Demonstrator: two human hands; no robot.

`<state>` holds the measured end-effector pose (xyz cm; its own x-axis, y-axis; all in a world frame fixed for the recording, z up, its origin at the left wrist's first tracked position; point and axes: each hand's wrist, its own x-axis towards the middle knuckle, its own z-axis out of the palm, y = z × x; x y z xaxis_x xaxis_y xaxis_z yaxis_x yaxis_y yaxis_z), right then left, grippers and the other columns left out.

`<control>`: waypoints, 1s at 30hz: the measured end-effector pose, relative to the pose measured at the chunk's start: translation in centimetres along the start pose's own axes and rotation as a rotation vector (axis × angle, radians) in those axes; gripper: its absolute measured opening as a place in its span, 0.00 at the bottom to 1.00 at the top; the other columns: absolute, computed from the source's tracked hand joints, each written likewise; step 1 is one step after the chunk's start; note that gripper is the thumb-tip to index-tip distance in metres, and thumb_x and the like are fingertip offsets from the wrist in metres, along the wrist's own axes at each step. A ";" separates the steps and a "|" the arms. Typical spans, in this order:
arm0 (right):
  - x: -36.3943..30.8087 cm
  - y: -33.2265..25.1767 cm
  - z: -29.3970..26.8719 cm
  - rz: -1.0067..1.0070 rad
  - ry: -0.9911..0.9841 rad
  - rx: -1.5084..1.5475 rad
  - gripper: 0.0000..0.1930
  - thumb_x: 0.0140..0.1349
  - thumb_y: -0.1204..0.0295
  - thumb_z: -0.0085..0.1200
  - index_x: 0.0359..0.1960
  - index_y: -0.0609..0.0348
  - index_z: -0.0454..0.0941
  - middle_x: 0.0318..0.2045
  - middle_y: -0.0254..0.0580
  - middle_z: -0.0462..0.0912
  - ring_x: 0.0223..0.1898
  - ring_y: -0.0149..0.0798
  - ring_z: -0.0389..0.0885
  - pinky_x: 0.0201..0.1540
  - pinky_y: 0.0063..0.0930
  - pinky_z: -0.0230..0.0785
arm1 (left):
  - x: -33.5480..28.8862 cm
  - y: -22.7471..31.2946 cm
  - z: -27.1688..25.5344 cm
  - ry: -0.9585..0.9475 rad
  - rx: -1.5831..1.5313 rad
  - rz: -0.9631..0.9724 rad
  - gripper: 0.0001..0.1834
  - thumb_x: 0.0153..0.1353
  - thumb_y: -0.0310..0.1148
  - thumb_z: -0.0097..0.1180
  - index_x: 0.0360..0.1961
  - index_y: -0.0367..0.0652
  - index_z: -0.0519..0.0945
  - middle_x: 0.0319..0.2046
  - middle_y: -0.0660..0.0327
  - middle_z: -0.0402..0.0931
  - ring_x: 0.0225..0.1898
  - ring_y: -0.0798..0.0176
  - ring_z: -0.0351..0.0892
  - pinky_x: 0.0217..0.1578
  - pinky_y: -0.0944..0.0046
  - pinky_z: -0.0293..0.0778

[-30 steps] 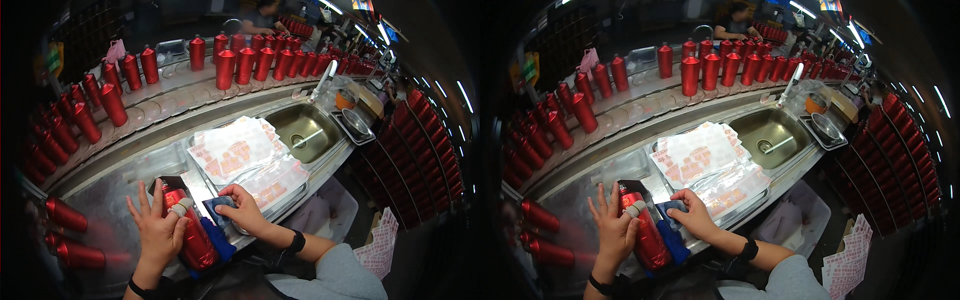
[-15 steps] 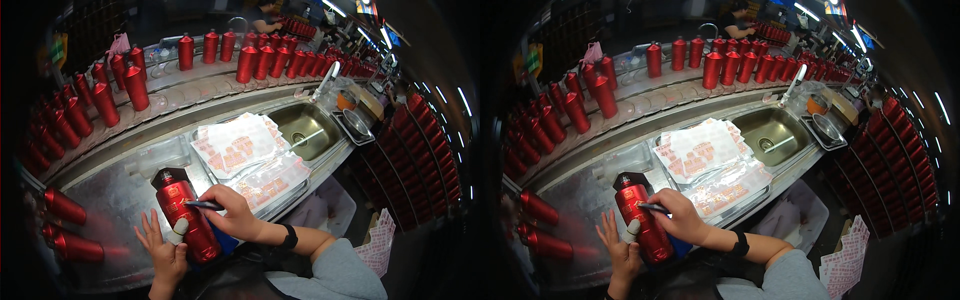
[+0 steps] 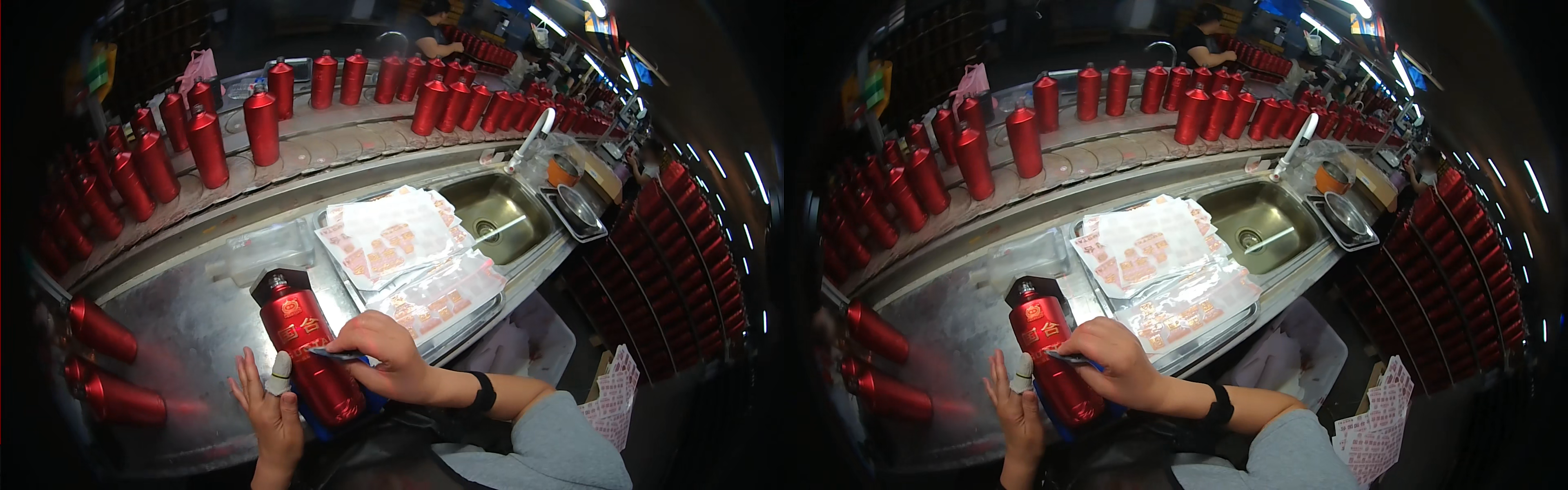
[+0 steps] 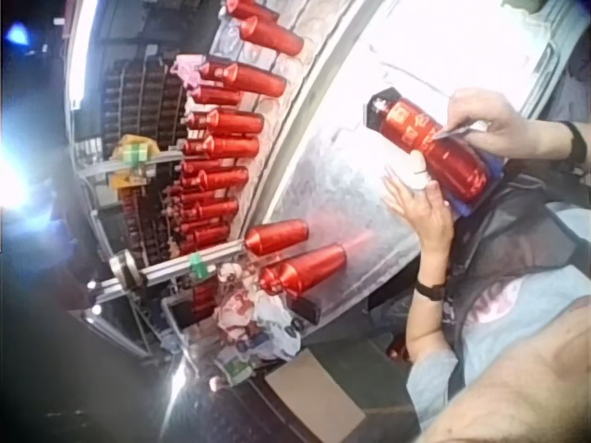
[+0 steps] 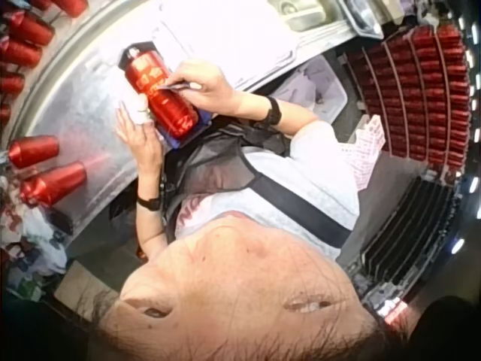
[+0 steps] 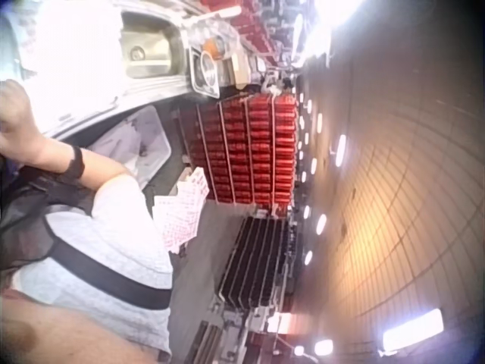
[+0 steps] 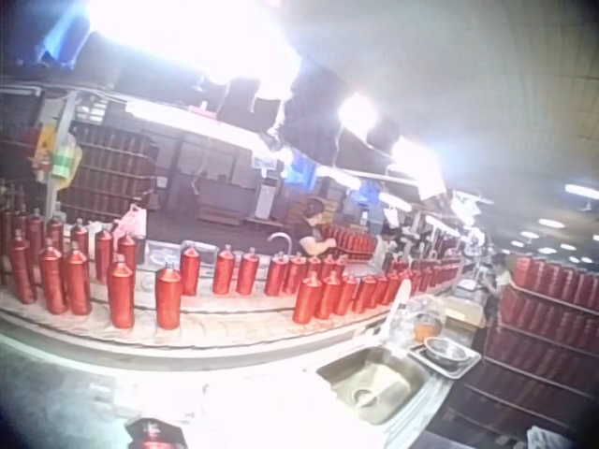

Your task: Applying labels to red metal bottles and wiping them clean at an assembly line station.

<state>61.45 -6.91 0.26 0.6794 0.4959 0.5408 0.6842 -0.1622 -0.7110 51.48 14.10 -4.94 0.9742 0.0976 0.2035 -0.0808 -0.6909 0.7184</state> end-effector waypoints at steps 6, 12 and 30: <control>-0.8 -0.9 0.7 -0.134 -0.116 -0.127 0.18 0.43 0.81 0.64 0.39 0.58 0.81 0.35 0.40 0.81 0.38 0.44 0.79 0.42 0.36 0.69 | -0.3 0.4 -0.1 -0.008 -0.047 -0.035 0.27 0.73 0.50 0.38 0.65 0.49 0.72 0.73 0.42 0.45 0.74 0.38 0.40 0.69 0.36 0.26; 1.3 -1.9 0.8 -0.081 -0.045 -0.179 0.18 0.41 0.82 0.60 0.38 0.57 0.81 0.34 0.39 0.80 0.38 0.44 0.78 0.41 0.36 0.68 | -0.6 0.8 -0.5 0.019 -0.074 -0.043 0.24 0.72 0.44 0.42 0.65 0.53 0.73 0.72 0.41 0.47 0.73 0.37 0.43 0.68 0.35 0.28; 3.0 -2.2 2.0 -0.230 -0.127 -0.205 0.16 0.40 0.79 0.64 0.36 0.55 0.82 0.31 0.36 0.79 0.34 0.42 0.78 0.39 0.34 0.67 | -0.1 -0.1 -1.7 0.035 -0.287 -0.087 0.24 0.73 0.46 0.40 0.59 0.43 0.76 0.73 0.39 0.45 0.74 0.37 0.42 0.68 0.35 0.28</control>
<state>61.45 -3.41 2.57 0.4717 0.6398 0.6068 0.8635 -0.1957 -0.4649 51.00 15.36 -3.95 0.9726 0.1756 0.1526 -0.0588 -0.4489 0.8916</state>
